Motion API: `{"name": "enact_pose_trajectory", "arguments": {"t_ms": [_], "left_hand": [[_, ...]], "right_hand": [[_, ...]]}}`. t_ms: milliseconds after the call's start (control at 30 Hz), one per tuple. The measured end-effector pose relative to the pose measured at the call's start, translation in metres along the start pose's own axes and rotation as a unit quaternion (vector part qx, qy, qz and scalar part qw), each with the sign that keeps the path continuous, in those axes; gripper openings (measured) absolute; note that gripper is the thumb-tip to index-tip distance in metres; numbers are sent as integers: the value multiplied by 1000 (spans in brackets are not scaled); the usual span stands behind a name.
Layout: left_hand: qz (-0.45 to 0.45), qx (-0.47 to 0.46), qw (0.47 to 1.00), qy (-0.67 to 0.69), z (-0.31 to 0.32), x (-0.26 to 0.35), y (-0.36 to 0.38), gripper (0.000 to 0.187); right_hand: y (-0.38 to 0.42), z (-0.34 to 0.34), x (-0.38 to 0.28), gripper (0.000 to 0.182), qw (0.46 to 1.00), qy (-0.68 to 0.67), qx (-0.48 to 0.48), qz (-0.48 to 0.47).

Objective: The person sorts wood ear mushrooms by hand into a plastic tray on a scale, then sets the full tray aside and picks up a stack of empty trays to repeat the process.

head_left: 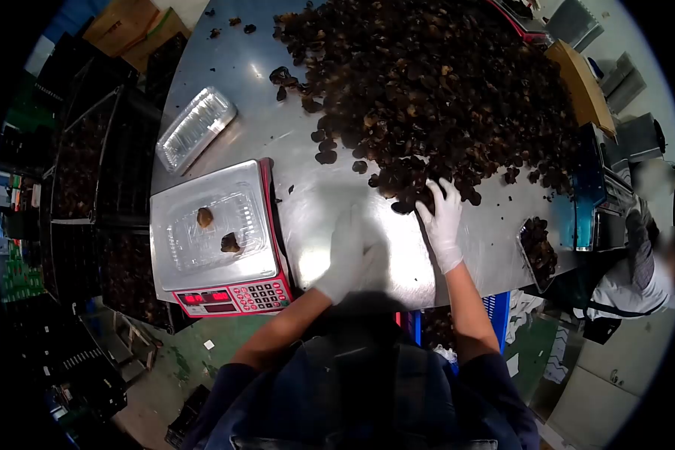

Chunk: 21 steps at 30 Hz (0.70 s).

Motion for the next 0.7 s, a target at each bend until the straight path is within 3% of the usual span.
{"name": "enact_pose_trajectory", "arguments": {"t_ms": [67,167,300,433,467,567,667,700], "left_hand": [[0,62,997,-36,27,0,-9,95],[-4,91,996,-17,28,8,-15,99],[-60,91,994,15,25,7,-14,98],[29,78,996,-28,25,5,-29,89],[61,49,996,-34,26,6,-30,83],[28,31,998,46,33,5,-21,70],[73,29,995,57,29,10,-2,62],[73,29,995,60,27,13,3,62]], "right_hand": [[26,-16,5,64,998,-19,-40,40],[52,-36,10,69,999,-2,-30,32],[73,-49,13,71,994,2,-32,109],[80,-54,10,66,992,20,-14,127],[78,-50,12,63,994,24,24,105],[63,-40,11,59,993,49,80,70],[55,-26,10,58,997,24,1,77],[65,-20,12,59,999,32,-16,18]]}}
Point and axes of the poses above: each hand's wrist, its own y-axis away from the middle knuckle, its own z-axis out of the palm, x = y × z, the point moved 1 cm from there along -y, towards the middle knuckle, and after that the axes turned 15 degrees about x, right-handed, at the moved point
